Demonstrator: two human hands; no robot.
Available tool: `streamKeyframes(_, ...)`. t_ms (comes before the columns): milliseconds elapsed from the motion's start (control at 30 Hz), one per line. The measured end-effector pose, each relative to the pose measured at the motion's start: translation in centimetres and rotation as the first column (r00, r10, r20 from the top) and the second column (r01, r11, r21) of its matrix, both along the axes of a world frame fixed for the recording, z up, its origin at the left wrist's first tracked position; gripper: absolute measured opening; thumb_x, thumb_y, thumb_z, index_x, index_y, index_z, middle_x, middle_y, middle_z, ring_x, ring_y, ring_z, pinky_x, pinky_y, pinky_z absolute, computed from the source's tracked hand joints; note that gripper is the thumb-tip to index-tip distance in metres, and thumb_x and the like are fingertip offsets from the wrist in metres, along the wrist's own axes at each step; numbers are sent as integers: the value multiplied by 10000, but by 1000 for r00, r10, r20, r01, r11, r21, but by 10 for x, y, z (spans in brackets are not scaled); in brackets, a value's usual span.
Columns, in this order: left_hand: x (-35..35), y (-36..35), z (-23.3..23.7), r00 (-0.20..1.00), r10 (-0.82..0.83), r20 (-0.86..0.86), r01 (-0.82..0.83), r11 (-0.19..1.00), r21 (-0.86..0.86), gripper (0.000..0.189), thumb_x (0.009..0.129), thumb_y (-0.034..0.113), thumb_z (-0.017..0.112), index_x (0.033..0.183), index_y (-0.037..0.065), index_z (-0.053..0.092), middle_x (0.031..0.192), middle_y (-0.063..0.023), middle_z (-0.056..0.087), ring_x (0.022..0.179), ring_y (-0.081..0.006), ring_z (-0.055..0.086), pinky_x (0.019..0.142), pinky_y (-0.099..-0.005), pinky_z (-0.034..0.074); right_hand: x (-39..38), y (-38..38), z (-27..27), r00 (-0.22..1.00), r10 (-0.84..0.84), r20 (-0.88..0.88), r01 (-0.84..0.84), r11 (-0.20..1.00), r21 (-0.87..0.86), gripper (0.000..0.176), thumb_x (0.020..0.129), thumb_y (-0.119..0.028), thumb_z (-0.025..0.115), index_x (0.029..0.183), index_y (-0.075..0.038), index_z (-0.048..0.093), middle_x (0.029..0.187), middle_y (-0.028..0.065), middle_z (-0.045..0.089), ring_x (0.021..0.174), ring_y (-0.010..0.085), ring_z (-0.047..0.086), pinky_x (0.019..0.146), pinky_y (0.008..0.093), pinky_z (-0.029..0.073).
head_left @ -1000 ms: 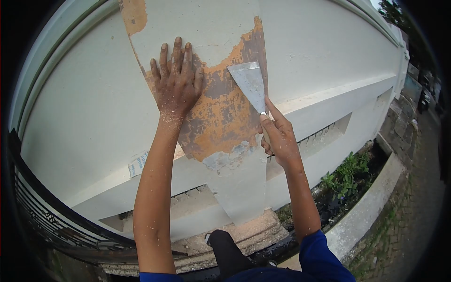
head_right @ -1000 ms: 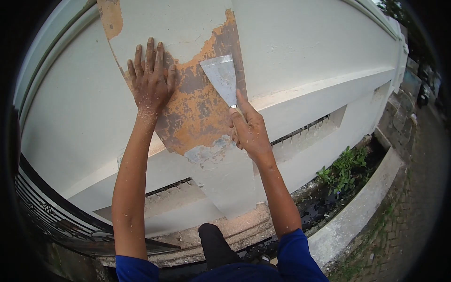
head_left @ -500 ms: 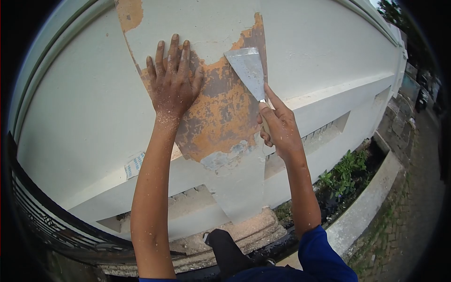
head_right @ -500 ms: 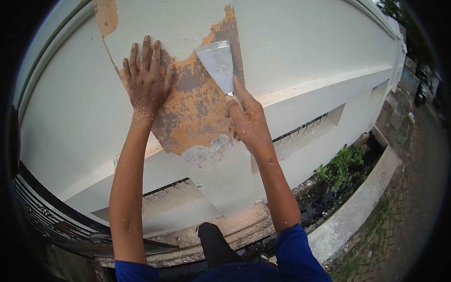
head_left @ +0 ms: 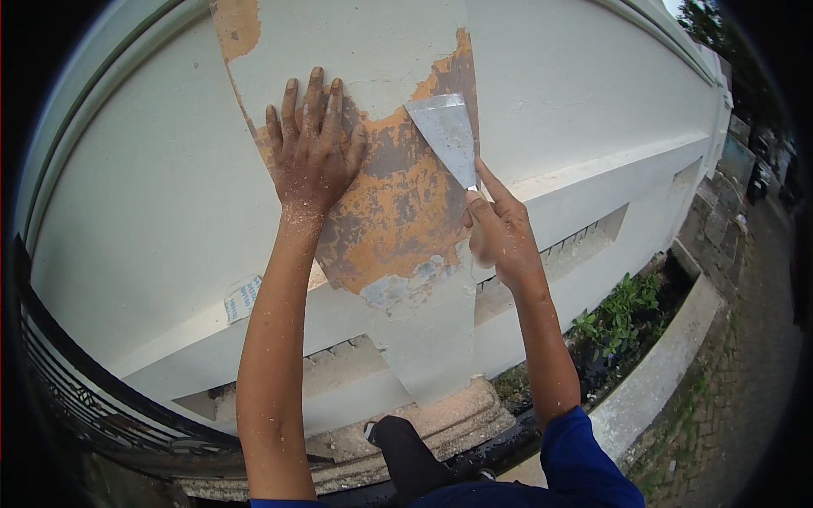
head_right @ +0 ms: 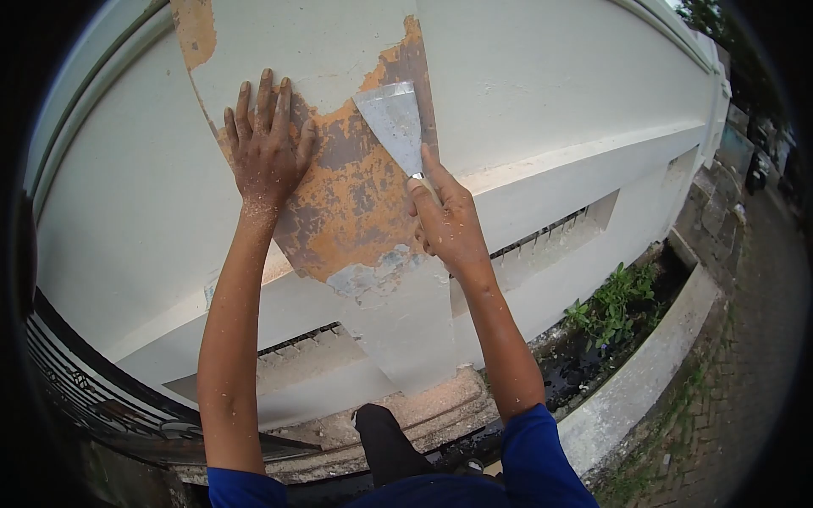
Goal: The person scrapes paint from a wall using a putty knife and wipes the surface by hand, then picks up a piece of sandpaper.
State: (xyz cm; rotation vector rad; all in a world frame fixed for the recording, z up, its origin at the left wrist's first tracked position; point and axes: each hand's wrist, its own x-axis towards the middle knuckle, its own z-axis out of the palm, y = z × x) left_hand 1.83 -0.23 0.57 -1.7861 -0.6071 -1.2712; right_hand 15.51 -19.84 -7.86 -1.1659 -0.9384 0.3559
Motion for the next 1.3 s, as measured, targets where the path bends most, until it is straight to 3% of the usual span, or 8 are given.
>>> streamKeyframes(100, 0, -1, 0, 1000, -1, -6, 1, 1000, -9, 575, 907, 440, 546, 1422, 197, 466, 1553, -5, 318, 1455, -259, 214, 1185, -525, 171, -2, 5, 3, 1000, 17, 6, -17, 998, 64, 535, 991, -214, 512, 1471, -29, 363, 705, 20, 518, 441, 31, 434, 348, 199, 364)
streamKeyframes(600, -1, 1, 0, 1000, -19, -7, 19, 1000, 7, 560, 907, 417, 553, 1415, 195, 475, 1548, -13, 331, 1444, -270, 245, 1179, -526, 189, 4, -3, -9, 998, 24, -52, -25, 1000, -17, 520, 991, -204, 506, 1474, -64, 375, 711, 29, 522, 442, 34, 439, 357, 196, 376)
streamKeyframes(1000, -1, 0, 0, 1000, -11, -19, 12, 1000, 17, 552, 893, 396, 569, 1401, 192, 495, 1540, -18, 345, 1441, -273, 251, 1172, -534, 203, -2, 9, 7, 999, 6, -38, -3, 996, 85, 528, 995, -214, 506, 1480, -66, 360, 697, 18, 513, 440, 34, 437, 348, 197, 371)
streamKeyframes(1100, -2, -1, -2, 1000, -11, -19, 11, 1000, 9, 556, 888, 399, 574, 1400, 194, 497, 1539, -17, 346, 1440, -271, 254, 1171, -534, 206, 1, -2, -11, 995, 46, -84, -46, 999, 12, 523, 997, -215, 506, 1478, -66, 365, 702, 18, 515, 433, 36, 437, 341, 198, 365)
streamKeyframes(1300, -1, 1, -1, 1000, 1, -19, 0, 1000, 23, 560, 890, 408, 569, 1403, 197, 491, 1542, -14, 341, 1444, -266, 244, 1171, -531, 207, -1, 7, 6, 997, 11, -70, -7, 999, 53, 511, 997, -203, 506, 1470, -58, 377, 713, 27, 519, 431, 41, 442, 339, 199, 364)
